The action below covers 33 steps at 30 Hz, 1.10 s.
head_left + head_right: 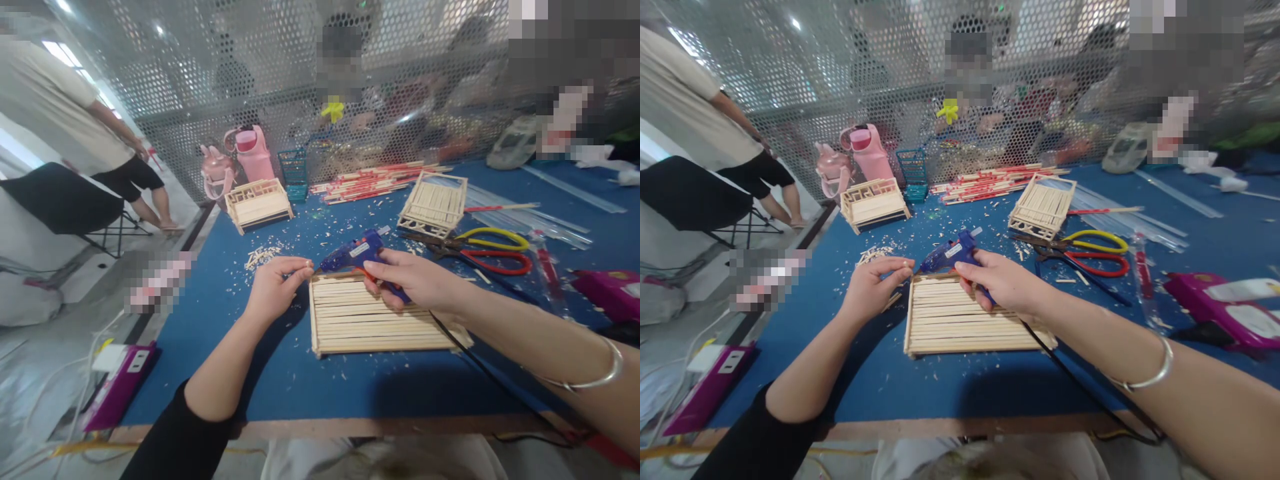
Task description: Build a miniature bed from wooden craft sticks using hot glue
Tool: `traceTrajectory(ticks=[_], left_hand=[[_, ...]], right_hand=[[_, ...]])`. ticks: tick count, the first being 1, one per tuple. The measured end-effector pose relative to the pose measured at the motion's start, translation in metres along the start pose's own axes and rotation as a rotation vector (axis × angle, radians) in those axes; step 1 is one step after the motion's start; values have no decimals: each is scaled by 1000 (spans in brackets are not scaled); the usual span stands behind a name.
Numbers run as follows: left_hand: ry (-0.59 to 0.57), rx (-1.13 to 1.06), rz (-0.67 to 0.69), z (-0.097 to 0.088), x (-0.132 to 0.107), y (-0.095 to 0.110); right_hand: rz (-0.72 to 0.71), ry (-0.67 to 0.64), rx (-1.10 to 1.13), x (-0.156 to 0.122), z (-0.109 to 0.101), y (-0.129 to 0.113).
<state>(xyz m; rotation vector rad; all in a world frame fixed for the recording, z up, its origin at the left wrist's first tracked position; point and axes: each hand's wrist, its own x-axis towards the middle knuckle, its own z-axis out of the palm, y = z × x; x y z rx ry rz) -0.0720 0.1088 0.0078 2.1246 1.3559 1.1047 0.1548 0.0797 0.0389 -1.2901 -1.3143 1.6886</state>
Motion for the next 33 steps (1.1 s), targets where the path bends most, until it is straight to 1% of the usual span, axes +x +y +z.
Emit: traceTrajectory(ticks=[12, 19, 23, 27, 33], left_hand=[[-12, -18, 4, -1, 1, 0], [-15, -34, -8, -1, 0, 2], [-16, -36, -23, -1, 0, 3], [-22, -36, -30, -1, 0, 3], [-13, -37, -27, 1, 0, 1]], right_hand=[[-16, -45, 2, 8, -2, 2], [-36, -65, 0, 2, -6, 1], [-61, -72, -19, -1, -4, 0], [-45, -65, -34, -3, -2, 0], [-42, -16, -25, -7, -2, -1]])
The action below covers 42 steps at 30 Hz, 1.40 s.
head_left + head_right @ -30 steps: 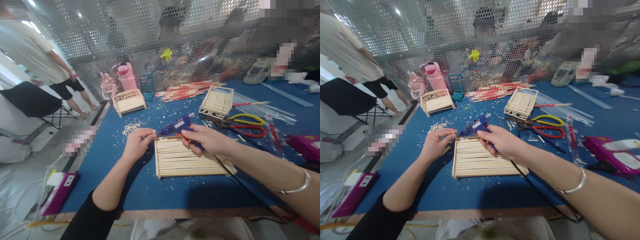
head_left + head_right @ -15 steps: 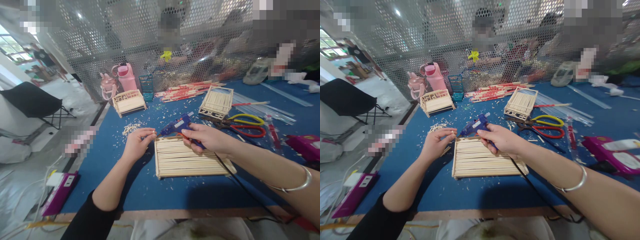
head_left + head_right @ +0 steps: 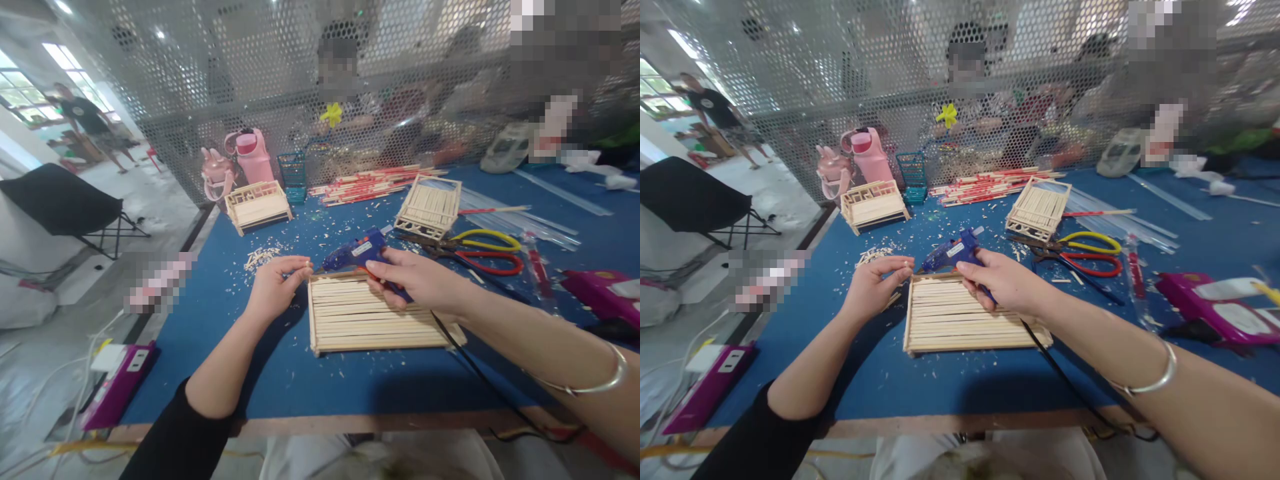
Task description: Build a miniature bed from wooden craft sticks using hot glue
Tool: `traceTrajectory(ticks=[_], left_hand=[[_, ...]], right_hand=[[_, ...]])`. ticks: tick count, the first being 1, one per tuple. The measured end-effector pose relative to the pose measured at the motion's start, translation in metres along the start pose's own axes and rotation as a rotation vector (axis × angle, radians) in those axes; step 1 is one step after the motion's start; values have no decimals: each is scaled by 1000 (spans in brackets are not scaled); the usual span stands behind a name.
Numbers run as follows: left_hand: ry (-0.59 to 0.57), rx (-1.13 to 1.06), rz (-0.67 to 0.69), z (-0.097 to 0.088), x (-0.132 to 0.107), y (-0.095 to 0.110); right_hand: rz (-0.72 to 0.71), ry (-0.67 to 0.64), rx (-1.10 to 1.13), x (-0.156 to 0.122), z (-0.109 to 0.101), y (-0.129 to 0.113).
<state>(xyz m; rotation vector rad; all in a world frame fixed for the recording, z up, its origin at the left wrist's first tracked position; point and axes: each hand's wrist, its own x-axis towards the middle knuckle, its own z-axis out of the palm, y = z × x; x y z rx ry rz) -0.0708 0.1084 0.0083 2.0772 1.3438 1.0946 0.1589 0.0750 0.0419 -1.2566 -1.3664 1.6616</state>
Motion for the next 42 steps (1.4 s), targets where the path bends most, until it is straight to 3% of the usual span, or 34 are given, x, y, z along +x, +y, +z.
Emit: traceTrajectory(ticks=[11, 16, 20, 25, 32, 36, 42], left_hand=[[13, 3, -7, 1, 0, 0], [5, -9, -28, -1, 0, 0], [-47, -17, -87, -5, 0, -2], [-115, -152, -169, -7, 1, -7], [-284, -149, -188, -19, 1, -10], [-375, -89, -184, -15, -1, -6], [-343, -134, -264, -10, -9, 5]], right_hand=[[-36, -10, -47, 1, 2, 5], [-72, 67, -30, -6, -7, 5], [-136, 156, 23, -25, -18, 8], [-84, 279, 86, -58, -27, 21], [-43, 367, 148, -95, -11, 56], [-121, 398, 284, -91, 2, 63], [-112, 493, 443, -72, -2, 51]])
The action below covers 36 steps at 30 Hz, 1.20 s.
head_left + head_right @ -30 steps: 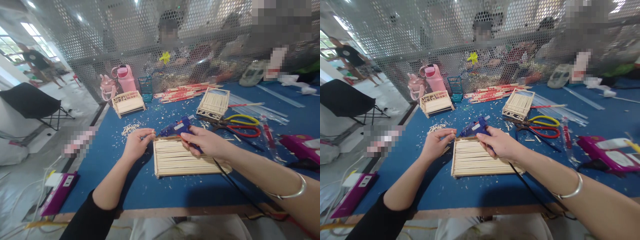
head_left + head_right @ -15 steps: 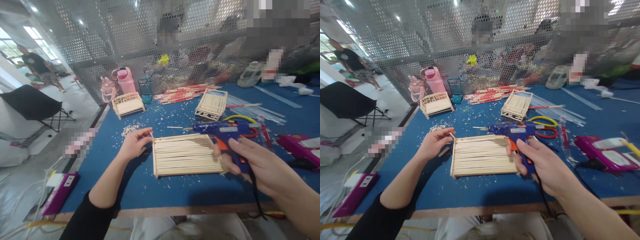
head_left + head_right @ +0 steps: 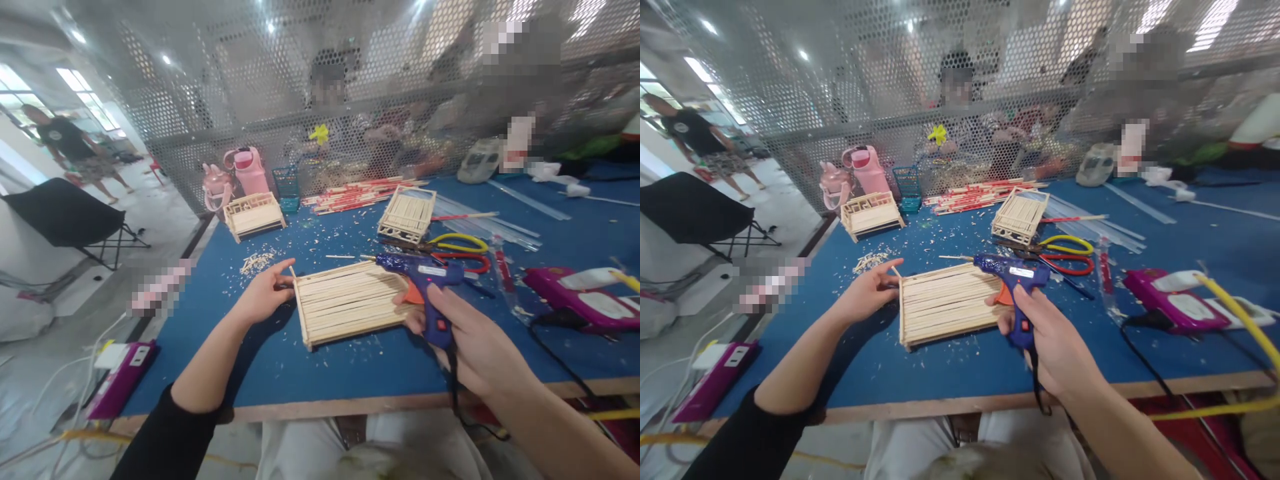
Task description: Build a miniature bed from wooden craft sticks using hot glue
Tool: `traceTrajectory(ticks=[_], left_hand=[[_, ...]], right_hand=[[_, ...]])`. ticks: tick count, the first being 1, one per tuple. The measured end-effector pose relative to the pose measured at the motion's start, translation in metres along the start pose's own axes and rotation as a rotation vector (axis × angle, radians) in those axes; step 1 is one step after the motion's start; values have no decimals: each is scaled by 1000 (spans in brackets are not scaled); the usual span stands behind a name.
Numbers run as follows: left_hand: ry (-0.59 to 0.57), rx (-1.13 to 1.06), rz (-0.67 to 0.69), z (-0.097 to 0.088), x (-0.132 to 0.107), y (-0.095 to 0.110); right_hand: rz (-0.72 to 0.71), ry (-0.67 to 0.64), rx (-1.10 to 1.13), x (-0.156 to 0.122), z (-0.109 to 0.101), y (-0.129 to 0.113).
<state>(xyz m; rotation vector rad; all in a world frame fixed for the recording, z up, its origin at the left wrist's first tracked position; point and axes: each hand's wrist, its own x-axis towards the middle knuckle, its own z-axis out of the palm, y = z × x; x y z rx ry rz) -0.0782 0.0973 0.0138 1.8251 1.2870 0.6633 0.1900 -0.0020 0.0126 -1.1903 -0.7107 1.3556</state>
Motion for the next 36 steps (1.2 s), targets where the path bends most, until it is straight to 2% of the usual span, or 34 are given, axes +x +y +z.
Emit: traceTrajectory(ticks=[3, 7, 13, 20, 26, 30, 33, 36], left_hand=[[27, -56, -28, 2, -11, 0], [80, -77, -43, 7, -22, 1], [268, -185, -115, 21, -36, 5], [379, -419, -210, 53, -58, 19], [403, -553, -224, 87, -67, 32], [383, -671, -226, 106, -71, 38], [329, -717, -213, 116, -69, 40], [306, -727, -190, 122, -65, 42]], right_hand=[[22, 61, 20, 1, -1, 0], [18, 47, 80, 8, 1, -2], [59, -108, 120, 62, 20, -21], [86, -274, 4, 129, 41, -39], [-52, -387, -52, 152, 50, -37], [-196, -410, -113, 148, 36, -41], [-336, -393, -159, 141, 10, -49], [-364, -366, -148, 136, -15, -51]])
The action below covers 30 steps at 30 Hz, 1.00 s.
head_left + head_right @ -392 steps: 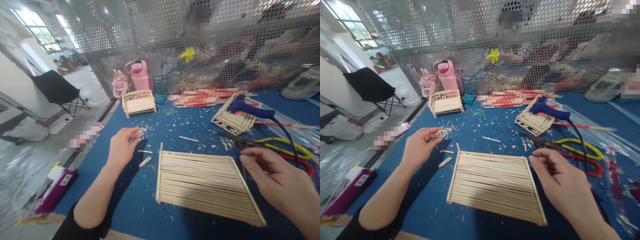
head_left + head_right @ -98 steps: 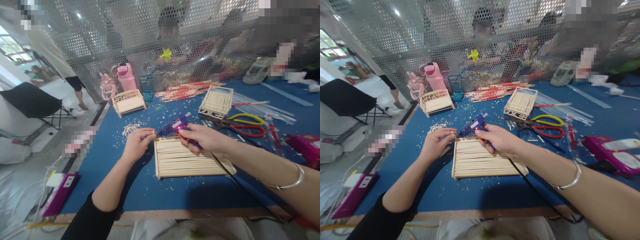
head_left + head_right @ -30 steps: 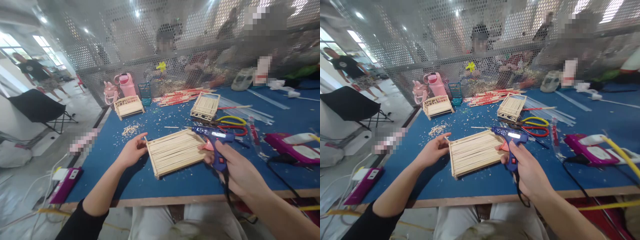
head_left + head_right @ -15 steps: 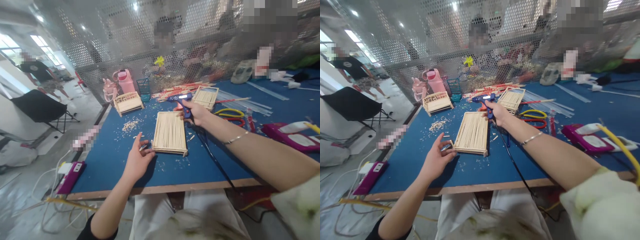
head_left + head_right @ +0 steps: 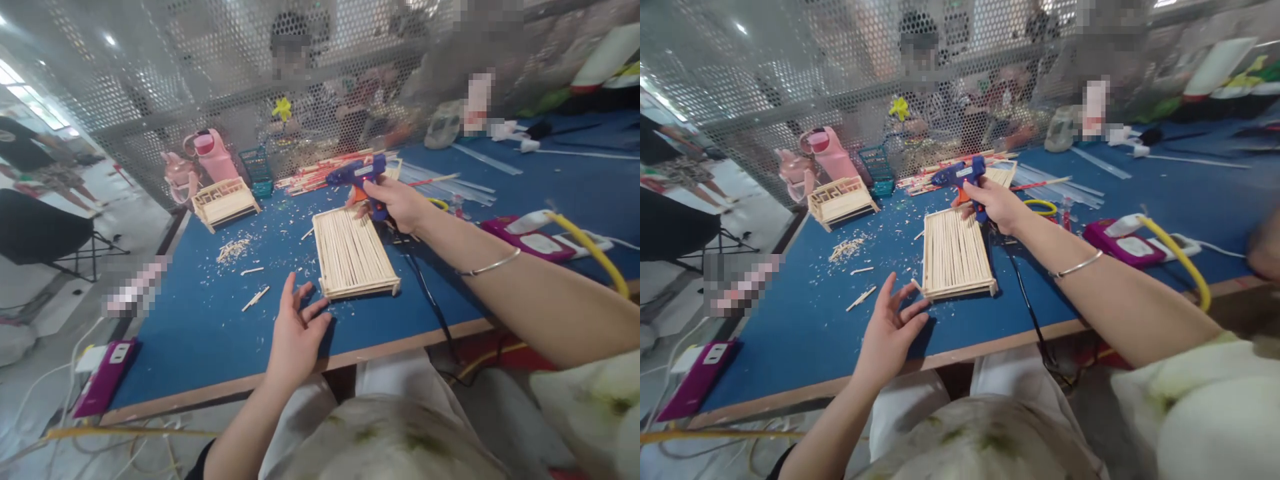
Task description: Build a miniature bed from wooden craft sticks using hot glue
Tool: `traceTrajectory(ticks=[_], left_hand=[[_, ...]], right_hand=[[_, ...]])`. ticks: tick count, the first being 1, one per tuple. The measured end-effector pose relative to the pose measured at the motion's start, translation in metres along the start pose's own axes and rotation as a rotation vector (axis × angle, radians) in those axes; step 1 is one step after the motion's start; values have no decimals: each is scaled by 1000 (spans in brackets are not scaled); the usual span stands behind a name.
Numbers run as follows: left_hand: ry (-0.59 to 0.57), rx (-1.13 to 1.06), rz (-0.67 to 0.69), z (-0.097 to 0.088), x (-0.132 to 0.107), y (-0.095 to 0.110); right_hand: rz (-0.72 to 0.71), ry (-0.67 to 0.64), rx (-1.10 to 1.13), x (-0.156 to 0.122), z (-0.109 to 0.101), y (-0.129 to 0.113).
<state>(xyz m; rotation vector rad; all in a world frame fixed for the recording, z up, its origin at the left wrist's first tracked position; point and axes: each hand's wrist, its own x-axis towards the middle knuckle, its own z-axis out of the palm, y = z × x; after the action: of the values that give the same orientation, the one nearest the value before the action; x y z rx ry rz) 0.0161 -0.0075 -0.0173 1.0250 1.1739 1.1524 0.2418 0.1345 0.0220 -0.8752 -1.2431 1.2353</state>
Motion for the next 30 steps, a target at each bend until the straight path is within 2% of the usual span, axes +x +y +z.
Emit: traceTrajectory(ticks=[2, 5, 11, 14, 17, 20, 22, 24, 27, 30], left_hand=[[-10, 2, 7, 5, 1, -1], [-23, 5, 14, 10, 0, 0], [1, 26, 32, 11, -7, 1], [19, 54, 41, 7, -8, -2], [68, 156, 111, 3, -8, -2], [148, 347, 274, 0, -5, 10], [128, 441, 392, 0, -1, 22], [58, 495, 490, 2, 3, 34], [-26, 564, 611, 7, 10, 45], [-106, 639, 666, 12, 15, 49]], right_hand=[[40, 40, 14, -4, -7, 4], [105, 58, 55, -2, -1, 14], [136, -67, 86, 21, 45, 22], [152, -124, 68, 31, 59, 19], [149, -144, 17, 37, 55, 9], [107, -94, -53, 31, 38, -6], [71, -30, -93, 14, 25, -16], [39, 36, -128, -16, 14, -24], [-63, 122, -261, -85, 9, -26], [-58, 167, -384, -156, 18, -13]])
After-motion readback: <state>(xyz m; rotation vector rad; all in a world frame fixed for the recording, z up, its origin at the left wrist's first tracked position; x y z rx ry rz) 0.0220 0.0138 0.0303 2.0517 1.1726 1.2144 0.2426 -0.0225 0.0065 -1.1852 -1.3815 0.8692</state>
